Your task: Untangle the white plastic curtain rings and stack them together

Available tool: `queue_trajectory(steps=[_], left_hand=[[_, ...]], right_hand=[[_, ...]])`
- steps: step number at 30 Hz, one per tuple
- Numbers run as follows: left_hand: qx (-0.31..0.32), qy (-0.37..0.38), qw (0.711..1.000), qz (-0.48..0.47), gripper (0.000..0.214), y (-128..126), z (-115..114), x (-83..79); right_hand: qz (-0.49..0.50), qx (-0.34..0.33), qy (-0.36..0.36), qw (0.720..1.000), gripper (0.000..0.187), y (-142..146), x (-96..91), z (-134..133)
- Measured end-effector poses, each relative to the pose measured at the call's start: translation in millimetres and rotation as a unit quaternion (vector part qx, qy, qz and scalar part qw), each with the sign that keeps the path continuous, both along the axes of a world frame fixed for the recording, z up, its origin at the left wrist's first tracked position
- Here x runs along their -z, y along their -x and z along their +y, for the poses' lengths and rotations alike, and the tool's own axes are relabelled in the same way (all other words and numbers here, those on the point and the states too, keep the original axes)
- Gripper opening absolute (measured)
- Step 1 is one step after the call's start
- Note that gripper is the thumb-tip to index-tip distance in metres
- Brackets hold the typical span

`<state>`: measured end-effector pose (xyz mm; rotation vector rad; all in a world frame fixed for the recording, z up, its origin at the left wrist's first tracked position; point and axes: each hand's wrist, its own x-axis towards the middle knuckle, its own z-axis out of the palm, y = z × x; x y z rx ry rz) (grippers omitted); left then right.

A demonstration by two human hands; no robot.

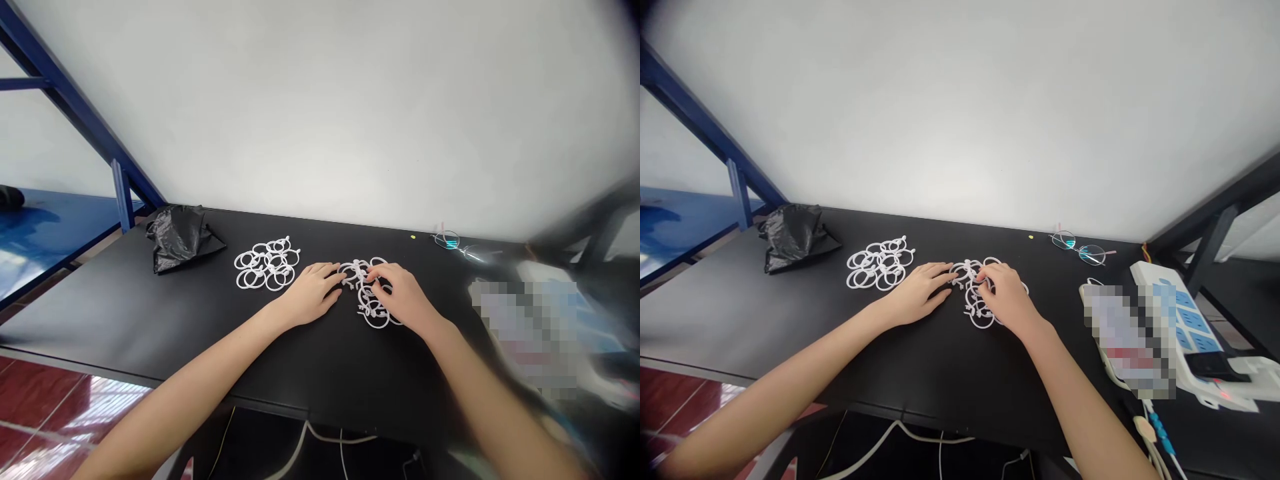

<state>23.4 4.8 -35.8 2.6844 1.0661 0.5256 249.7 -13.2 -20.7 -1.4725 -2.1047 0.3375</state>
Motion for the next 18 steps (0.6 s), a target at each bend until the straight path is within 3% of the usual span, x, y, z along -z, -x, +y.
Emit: queue_trajectory(steps=[7,18], left_hand=[[-0.016,-0.006,1.000,-0.026,0.019,5,8,-3.8],[-0.042,-0.024,0.998,-0.043,0.018,14,10,-6.5]], right_hand=[[0.027,0.022,0.035,0.999,0.013,5,-5.6,-2],[0.064,0.055,-0.027,0.996,0.009,2,-5.2,-1]])
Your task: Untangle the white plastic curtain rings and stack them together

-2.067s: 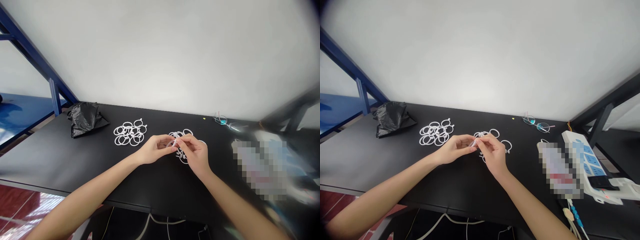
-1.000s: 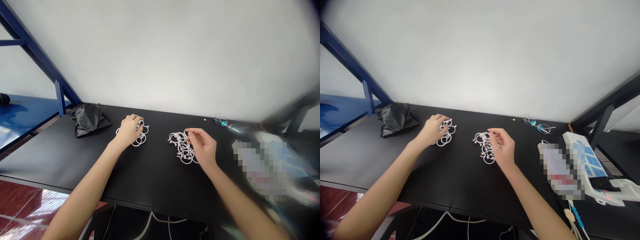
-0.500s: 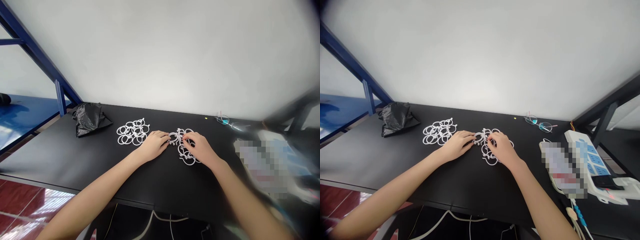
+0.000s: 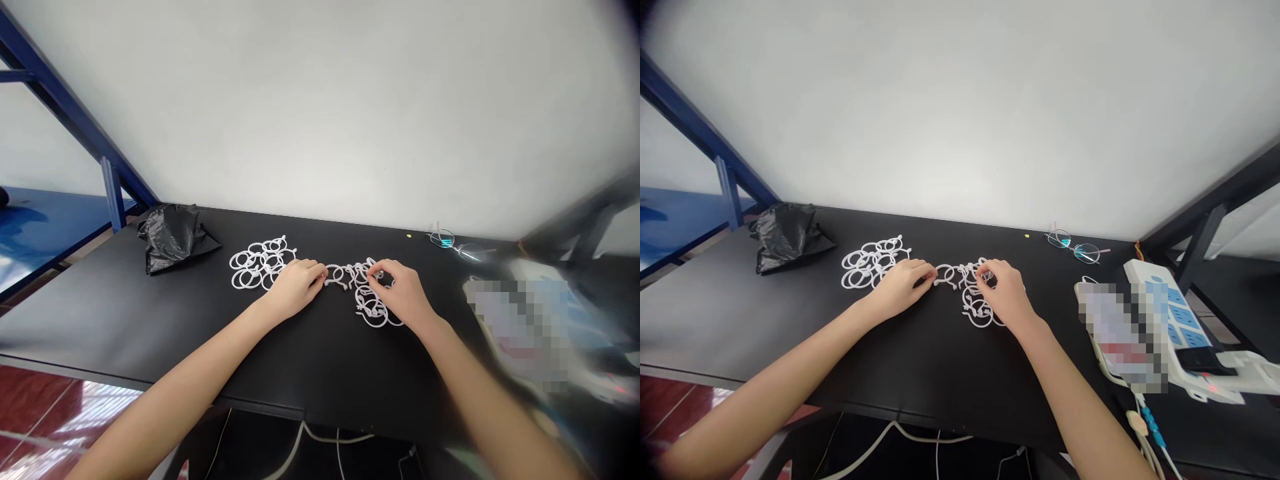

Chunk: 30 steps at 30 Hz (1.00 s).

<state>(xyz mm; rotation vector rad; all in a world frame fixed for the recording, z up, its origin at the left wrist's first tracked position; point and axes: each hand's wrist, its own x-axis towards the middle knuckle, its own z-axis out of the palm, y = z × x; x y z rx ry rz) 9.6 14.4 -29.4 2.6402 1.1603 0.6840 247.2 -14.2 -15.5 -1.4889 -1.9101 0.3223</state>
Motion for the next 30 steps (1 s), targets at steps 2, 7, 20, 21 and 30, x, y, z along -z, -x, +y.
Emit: queue_trajectory(steps=[2,7,20,21,30], left_hand=[[-0.006,-0.004,1.000,-0.013,0.017,0,0,0.5],[0.000,-0.031,0.995,-0.090,0.017,-2,-4,-1.7],[0.022,0.171,0.921,-0.350,0.012,-9,-18,-16.6],[0.028,0.193,0.910,-0.365,0.014,-9,-18,-17.1],[0.041,0.224,0.902,-0.368,0.016,-10,-19,-19.5]], right_hand=[[-0.001,0.002,-0.009,1.000,0.008,0,0.8,0],[0.014,0.003,-0.025,1.000,0.006,4,-4.7,-4],[0.212,-0.137,0.082,0.964,0.039,17,-10.9,-16],[0.214,-0.130,0.081,0.965,0.035,17,-9.5,-16],[0.335,-0.156,0.188,0.910,0.037,18,-5.9,-14]])
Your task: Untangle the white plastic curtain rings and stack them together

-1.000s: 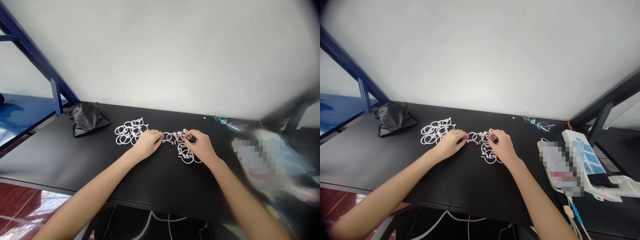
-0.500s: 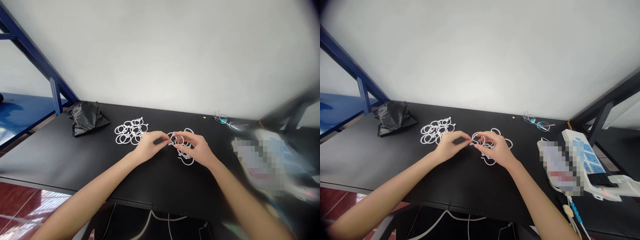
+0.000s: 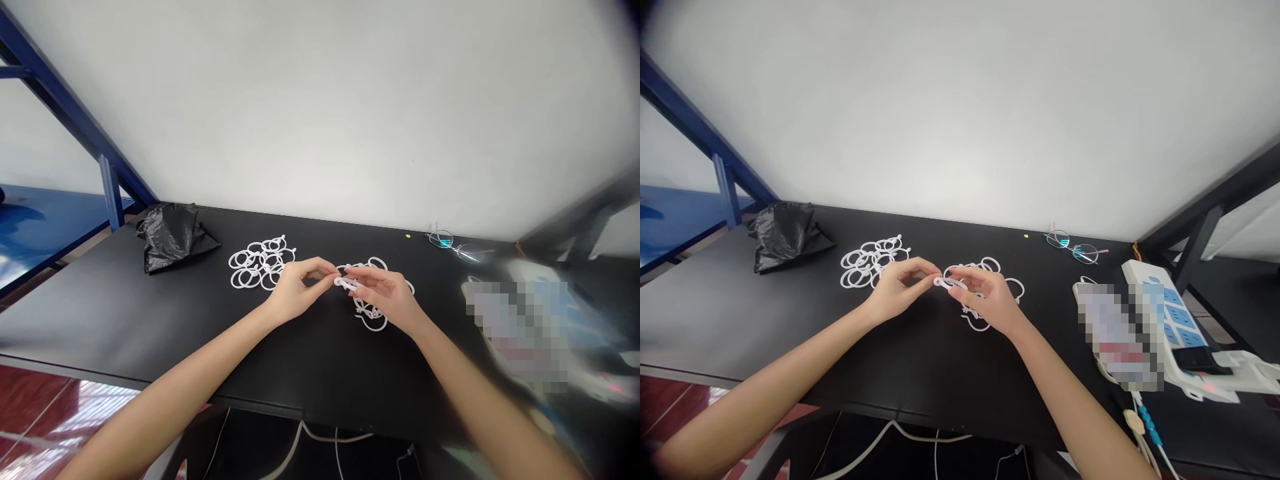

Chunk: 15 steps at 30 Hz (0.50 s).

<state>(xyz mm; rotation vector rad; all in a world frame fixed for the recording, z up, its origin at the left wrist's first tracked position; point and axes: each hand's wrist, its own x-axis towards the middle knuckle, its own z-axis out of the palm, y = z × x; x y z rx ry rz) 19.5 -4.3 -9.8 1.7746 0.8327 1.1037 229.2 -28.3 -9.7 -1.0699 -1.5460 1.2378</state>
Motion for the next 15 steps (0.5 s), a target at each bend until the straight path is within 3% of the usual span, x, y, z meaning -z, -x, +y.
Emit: queue_trajectory(steps=[4,15], left_hand=[[0.005,0.004,1.000,0.005,0.019,0.9,-1.8,-3.2],[0.049,0.059,0.997,-0.019,0.022,-0.3,-1.8,-1.5]], right_hand=[[0.037,0.016,0.026,0.999,0.033,0.7,-2.1,1.7],[0.034,0.052,-0.025,0.998,0.030,-0.6,2.0,-0.2]])
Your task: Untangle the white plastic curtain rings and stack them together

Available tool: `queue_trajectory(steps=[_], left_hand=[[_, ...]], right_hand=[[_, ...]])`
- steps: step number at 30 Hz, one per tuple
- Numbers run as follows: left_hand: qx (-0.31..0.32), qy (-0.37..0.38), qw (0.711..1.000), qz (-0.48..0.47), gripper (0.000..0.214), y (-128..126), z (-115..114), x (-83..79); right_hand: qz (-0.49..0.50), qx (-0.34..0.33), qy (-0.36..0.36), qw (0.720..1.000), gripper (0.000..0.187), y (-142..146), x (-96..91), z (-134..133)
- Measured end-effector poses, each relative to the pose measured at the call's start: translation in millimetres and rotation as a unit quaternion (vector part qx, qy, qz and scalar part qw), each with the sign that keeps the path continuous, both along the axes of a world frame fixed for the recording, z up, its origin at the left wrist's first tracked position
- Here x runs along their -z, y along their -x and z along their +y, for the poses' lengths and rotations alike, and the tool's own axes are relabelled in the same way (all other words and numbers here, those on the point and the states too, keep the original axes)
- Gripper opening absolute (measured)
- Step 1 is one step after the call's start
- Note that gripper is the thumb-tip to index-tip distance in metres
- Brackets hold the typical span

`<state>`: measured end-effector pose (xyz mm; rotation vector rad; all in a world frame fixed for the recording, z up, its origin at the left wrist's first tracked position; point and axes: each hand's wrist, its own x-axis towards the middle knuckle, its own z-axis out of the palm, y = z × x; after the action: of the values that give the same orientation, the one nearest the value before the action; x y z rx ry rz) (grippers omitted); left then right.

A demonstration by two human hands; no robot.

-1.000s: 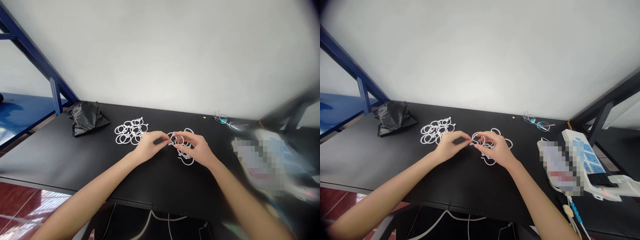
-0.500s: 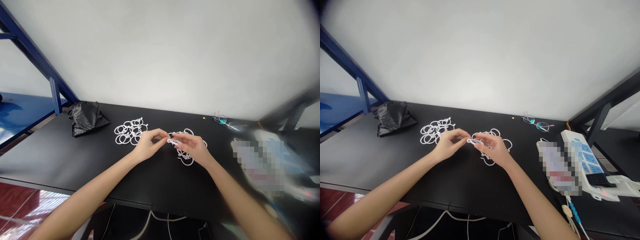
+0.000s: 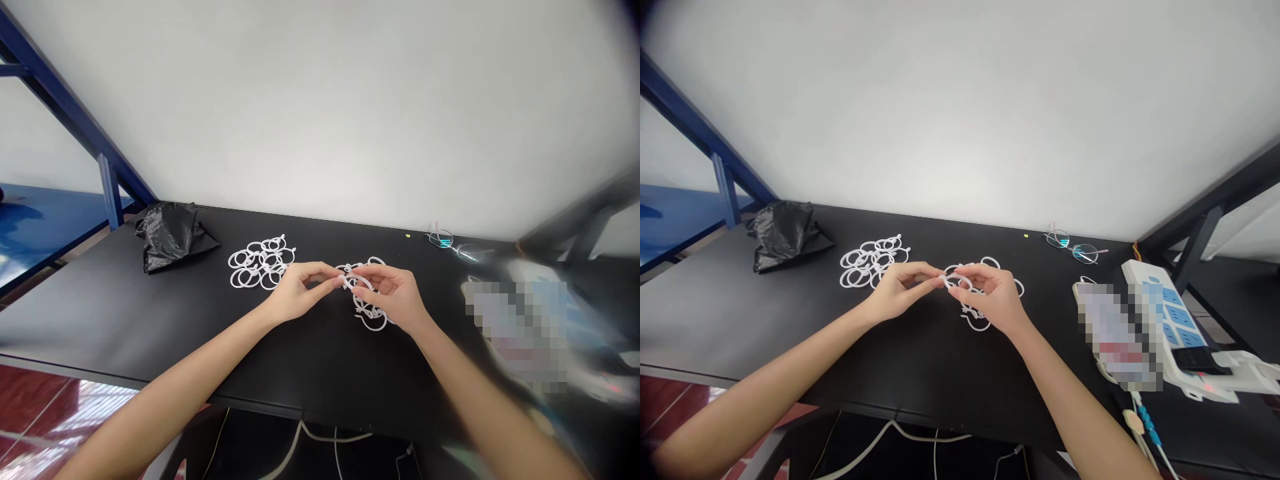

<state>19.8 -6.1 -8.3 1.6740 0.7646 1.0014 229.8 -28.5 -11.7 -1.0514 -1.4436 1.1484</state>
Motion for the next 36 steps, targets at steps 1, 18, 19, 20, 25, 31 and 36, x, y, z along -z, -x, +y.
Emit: queue_trajectory(steps=[1,18,19,20,25,31,36], left_hand=[[0.000,0.004,1.000,-0.008,0.022,0,0,0.8],[-0.190,-0.172,0.903,0.344,0.018,99,32,-30.8],[-0.192,-0.164,0.896,0.366,0.020,108,33,-27.7],[-0.193,-0.158,0.888,0.385,0.022,116,34,-24.0],[-0.169,-0.151,0.872,0.433,0.029,137,39,-6.8],[-0.175,-0.185,0.853,0.455,0.030,121,38,-18.3],[-0.080,-0.247,0.861,0.437,0.022,49,31,-24.5]], right_hand=[[0.001,0.002,-0.002,1.000,0.029,0,0.0,0],[0.073,0.107,-0.013,0.992,0.035,1,-13.3,3],[0.078,0.111,-0.014,0.991,0.035,1,-14.0,3],[0.082,0.112,-0.015,0.990,0.034,1,-14.3,2],[0.089,0.106,-0.013,0.990,0.029,6,-12.4,1],[0.095,0.134,-0.019,0.986,0.024,6,-10.1,3],[0.098,0.173,-0.040,0.979,0.020,1,-4.9,7]])
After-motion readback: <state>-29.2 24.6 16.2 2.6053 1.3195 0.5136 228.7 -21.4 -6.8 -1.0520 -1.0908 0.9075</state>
